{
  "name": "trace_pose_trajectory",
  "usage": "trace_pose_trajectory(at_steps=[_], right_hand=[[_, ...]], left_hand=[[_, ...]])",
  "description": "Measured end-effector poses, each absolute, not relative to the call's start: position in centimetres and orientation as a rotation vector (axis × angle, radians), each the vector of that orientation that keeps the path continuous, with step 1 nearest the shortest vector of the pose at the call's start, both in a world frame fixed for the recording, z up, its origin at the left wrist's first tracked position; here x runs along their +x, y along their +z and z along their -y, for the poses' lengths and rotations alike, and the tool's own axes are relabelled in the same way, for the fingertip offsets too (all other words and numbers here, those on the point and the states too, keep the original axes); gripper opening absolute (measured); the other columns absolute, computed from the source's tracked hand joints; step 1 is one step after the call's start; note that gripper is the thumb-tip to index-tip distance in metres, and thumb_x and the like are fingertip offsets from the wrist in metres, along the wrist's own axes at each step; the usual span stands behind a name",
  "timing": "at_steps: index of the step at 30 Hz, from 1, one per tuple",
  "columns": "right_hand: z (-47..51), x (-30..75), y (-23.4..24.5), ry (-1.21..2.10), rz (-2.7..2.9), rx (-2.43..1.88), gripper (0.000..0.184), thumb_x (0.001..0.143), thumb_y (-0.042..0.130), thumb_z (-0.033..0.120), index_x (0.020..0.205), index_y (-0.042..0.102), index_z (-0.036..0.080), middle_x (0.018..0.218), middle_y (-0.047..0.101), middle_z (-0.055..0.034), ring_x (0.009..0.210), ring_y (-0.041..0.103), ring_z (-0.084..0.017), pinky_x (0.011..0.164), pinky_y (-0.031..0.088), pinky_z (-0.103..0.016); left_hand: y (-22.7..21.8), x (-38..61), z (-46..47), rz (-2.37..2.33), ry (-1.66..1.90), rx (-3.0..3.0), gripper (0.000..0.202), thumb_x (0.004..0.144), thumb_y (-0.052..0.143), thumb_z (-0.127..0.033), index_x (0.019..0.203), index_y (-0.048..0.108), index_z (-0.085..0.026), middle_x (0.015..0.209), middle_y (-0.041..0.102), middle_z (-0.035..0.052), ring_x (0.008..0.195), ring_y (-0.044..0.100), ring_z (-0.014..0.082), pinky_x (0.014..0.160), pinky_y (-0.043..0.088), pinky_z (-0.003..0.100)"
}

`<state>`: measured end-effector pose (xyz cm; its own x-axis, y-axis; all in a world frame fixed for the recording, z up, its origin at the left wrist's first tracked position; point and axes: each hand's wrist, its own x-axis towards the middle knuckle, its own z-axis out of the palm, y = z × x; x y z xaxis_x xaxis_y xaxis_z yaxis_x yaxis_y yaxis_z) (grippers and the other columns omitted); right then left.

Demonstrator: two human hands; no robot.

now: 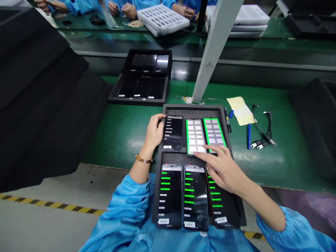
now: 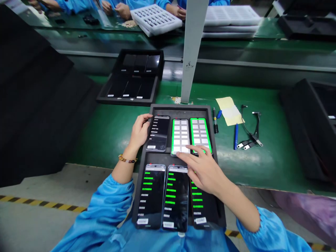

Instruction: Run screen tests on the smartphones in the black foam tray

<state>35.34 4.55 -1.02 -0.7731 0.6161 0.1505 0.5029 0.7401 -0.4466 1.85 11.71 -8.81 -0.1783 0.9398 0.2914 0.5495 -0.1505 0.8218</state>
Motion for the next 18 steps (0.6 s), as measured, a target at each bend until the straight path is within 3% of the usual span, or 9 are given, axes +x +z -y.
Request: trace_pose_trajectory(at_steps=[10, 18], right_hand=[[-4.6, 37.7, -1.3, 0.564, 2.558, -1.045, 0.054, 0.103, 0.047, 0.011, 0.155, 0.054, 0.024, 0.123, 0.076, -0.0101, 0.145, 0.051, -0.033, 0.112, 0.044, -0.055], [-8.8, 35.7, -1.6, 0.522, 2.547, -1.218, 0.048, 0.105, 0.042, 0.017, 0.15, 0.058, 0.021, 0.135, 0.074, -0.0141, 0.147, 0.051, -0.034, 0.115, 0.046, -0.057]], left_hand=[[-8.9, 1.8, -11.8, -1.721, 1.258, 1.674, 0.031, 0.102, 0.048, -0.018, 0.124, 0.067, -0.025, 0.129, 0.069, 0.0078, 0.125, 0.064, 0.0255, 0.115, 0.051, 0.046], [-8.9, 1.8, -11.7, -1.717, 1.263, 1.674, 0.03, 0.102, 0.048, -0.018, 0.124, 0.067, -0.025, 0.129, 0.068, 0.0083, 0.125, 0.064, 0.0259, 0.115, 0.05, 0.047]])
